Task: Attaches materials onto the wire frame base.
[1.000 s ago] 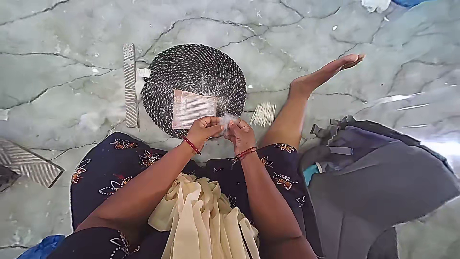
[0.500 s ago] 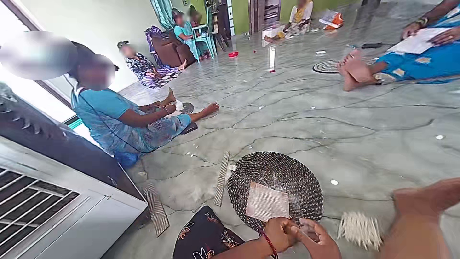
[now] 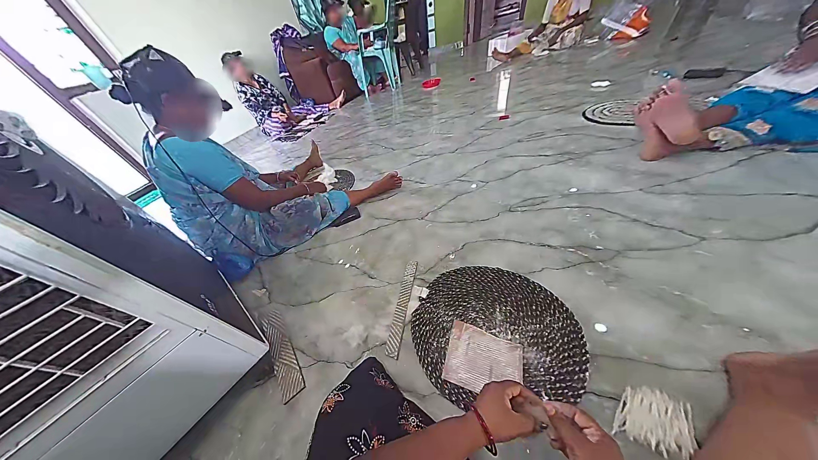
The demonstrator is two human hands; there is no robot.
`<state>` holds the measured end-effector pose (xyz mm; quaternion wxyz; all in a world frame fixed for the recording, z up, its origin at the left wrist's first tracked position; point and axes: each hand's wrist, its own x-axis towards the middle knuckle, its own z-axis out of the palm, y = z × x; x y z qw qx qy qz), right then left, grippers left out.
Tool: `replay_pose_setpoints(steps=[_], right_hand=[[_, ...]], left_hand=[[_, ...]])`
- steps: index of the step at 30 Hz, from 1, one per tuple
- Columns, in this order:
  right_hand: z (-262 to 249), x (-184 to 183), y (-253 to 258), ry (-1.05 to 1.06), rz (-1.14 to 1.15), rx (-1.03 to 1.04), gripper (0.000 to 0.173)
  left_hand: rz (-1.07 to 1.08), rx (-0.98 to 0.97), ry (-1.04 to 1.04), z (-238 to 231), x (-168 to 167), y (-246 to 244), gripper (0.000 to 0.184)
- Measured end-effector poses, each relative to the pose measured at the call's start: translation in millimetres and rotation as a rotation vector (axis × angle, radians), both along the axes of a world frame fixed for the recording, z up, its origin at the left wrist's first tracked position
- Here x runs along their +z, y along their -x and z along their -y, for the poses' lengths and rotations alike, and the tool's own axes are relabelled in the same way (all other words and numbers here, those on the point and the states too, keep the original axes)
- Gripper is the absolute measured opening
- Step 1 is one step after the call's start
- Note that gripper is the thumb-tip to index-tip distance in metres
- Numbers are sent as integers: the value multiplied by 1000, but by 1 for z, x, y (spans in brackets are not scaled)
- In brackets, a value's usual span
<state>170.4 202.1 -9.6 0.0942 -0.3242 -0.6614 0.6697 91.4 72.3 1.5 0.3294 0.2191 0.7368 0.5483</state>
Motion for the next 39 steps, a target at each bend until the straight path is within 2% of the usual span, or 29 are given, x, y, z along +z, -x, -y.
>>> replay_pose_setpoints(steps=[4,13,16,22,28,34,39], right_hand=[[5,0,-1,-7,-31,20,6],[7,-4,-1,99,-93,-5,8],[8,1,-1,130,-66,28,8],[4,-1,-2,46,-42,85,7],[4,8,-1,138,-4,103,6],[-3,-7,-1,18,-40,161,12],[-1,3,-4,78,-14,166,9]], left_hand=[[140,79,-99,1,1,-4,37],[89,160,-77,0,2,-4,18],[96,147,-47,0,1,-2,18],[35,96,-38,2,0,1,19],[31,56,-33,4,2,4,17],[-15,29,-19,6,4,6,19],[-8,16,-27,6,1,6,20]])
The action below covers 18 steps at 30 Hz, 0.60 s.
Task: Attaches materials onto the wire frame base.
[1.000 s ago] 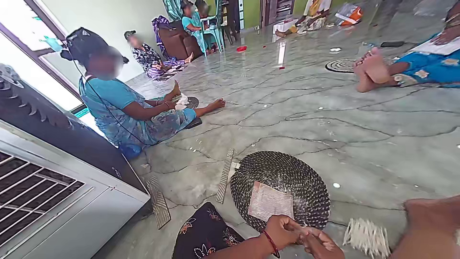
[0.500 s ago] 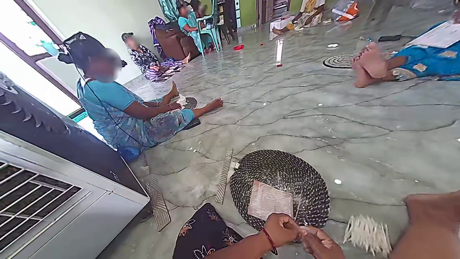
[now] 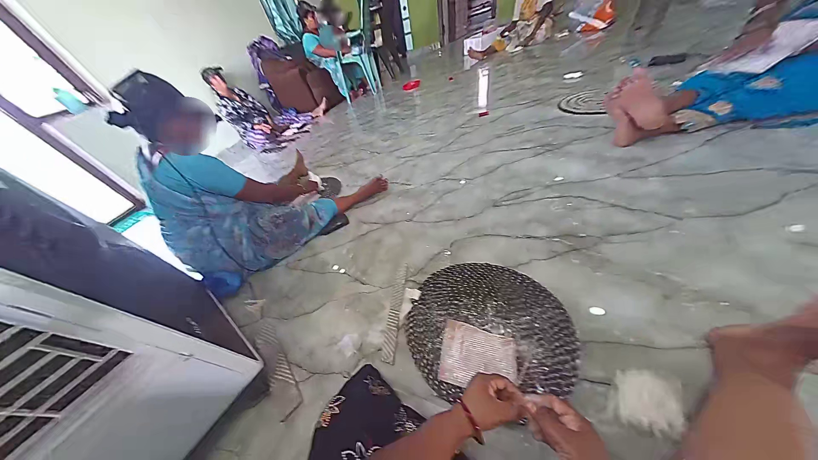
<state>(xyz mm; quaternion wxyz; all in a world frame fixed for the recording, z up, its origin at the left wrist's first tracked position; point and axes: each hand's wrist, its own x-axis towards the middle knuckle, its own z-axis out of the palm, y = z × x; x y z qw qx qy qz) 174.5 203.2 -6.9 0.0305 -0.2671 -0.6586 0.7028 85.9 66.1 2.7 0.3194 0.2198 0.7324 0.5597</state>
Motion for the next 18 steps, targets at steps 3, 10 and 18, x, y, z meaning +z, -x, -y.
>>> replay_pose_setpoints(steps=[3,10,18], right_hand=[[0,1,1,-4,-1,-7,9],[3,-4,4,-28,44,6,7],[3,-2,3,22,49,-84,5]], left_hand=[[-11,-27,34,-2,0,5,19],[-73,-46,77,5,3,5,20],[-85,-129,104,0,3,10,23]])
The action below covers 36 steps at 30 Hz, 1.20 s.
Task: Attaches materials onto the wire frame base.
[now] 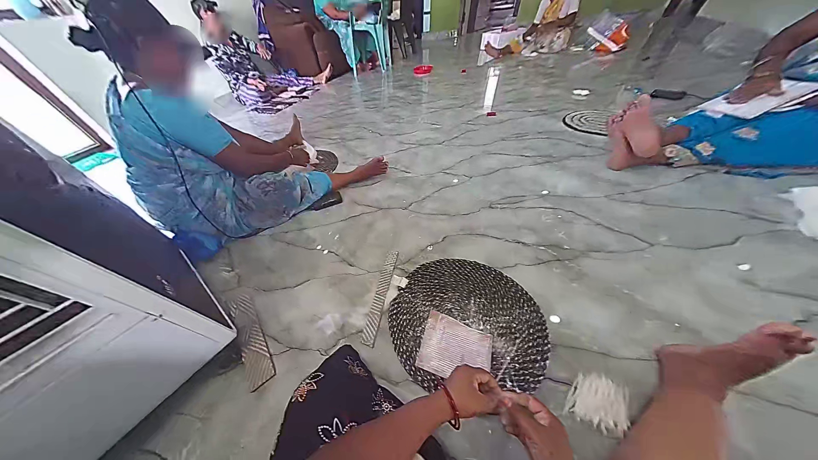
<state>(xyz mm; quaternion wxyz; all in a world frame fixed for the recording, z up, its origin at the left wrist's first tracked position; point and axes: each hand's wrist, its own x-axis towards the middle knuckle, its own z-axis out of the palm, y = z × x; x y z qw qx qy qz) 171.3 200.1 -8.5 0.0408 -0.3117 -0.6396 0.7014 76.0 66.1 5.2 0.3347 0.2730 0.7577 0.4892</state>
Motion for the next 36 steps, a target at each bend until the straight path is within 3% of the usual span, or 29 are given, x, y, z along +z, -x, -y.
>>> replay_pose_setpoints(steps=[9,20,24,25,29,32,36], right_hand=[[0,9,1,128,-9,10,9],[-1,3,0,53,8,-26,10],[-5,-2,4,19,-22,-106,6],[-8,-2,7,-28,-8,-132,5],[-25,-4,4,-220,114,-179,24],[-34,-9,5,-205,182,-259,23],[-21,-19,14,-76,89,-388,7]], left_hand=[[61,50,-8,3,0,3,19],[71,11,-16,1,2,1,21],[50,45,-4,3,2,7,32],[0,84,36,5,7,11,32],[-217,390,181,32,28,39,34],[-318,699,-70,59,27,64,33],[-92,959,-366,82,39,83,18]])
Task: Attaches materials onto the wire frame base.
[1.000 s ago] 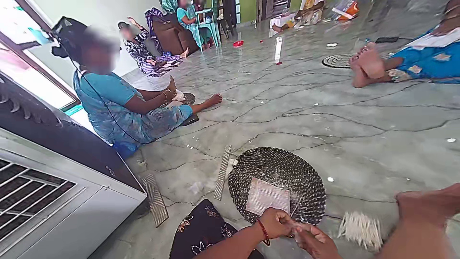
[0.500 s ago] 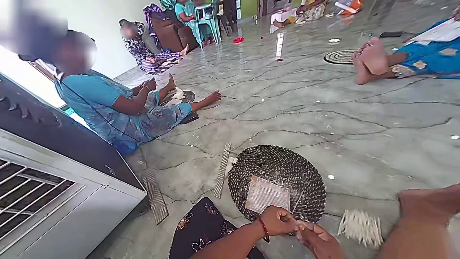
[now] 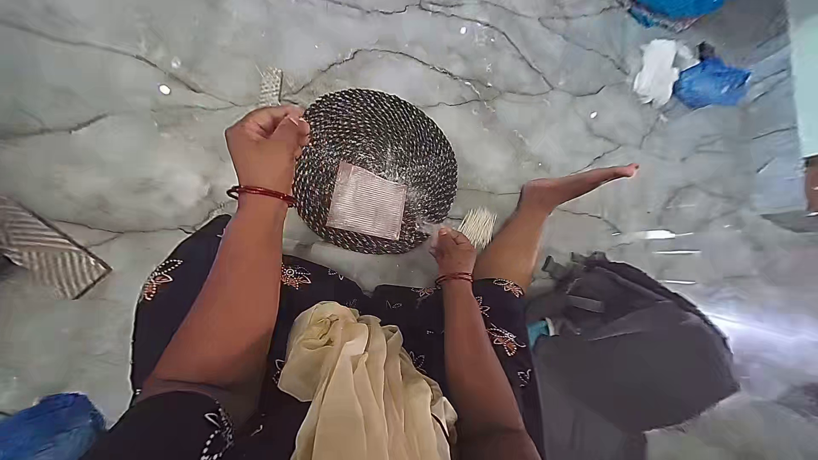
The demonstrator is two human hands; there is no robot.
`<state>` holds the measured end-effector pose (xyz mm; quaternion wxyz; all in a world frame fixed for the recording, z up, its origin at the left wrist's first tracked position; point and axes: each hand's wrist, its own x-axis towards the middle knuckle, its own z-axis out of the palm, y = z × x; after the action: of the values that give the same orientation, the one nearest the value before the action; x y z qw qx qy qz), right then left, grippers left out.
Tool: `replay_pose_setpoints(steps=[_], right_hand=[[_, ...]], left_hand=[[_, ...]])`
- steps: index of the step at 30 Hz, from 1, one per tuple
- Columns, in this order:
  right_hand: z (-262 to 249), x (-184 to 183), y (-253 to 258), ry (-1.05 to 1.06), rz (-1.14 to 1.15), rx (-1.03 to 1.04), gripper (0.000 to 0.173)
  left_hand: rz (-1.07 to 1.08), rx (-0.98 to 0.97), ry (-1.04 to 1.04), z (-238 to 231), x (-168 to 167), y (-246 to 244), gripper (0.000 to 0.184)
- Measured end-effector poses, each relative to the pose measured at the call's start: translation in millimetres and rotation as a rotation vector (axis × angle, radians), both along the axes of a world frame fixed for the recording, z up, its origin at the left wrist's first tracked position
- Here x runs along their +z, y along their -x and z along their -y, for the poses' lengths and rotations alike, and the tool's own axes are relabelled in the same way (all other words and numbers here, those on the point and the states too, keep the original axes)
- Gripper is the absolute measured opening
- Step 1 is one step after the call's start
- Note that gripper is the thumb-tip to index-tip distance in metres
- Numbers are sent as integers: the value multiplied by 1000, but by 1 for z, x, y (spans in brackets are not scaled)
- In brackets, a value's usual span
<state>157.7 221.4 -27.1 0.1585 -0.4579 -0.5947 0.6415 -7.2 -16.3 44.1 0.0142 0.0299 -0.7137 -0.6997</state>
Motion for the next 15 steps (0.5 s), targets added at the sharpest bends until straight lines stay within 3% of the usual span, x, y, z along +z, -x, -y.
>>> replay_pose_setpoints(steps=[2,7,10,15], right_hand=[[12,-5,6,34,-34,9,4],[58,-10,41,-63,22,152,13],[82,-20,70,-45,87,76,20],[94,-34,84,-29,215,81,30]], left_hand=[[79,-12,-110,3,1,1,17],[57,-67,-109,2,0,3,16],[67,-95,-101,7,0,4,17],[150,-232,126,22,-7,11,28]])
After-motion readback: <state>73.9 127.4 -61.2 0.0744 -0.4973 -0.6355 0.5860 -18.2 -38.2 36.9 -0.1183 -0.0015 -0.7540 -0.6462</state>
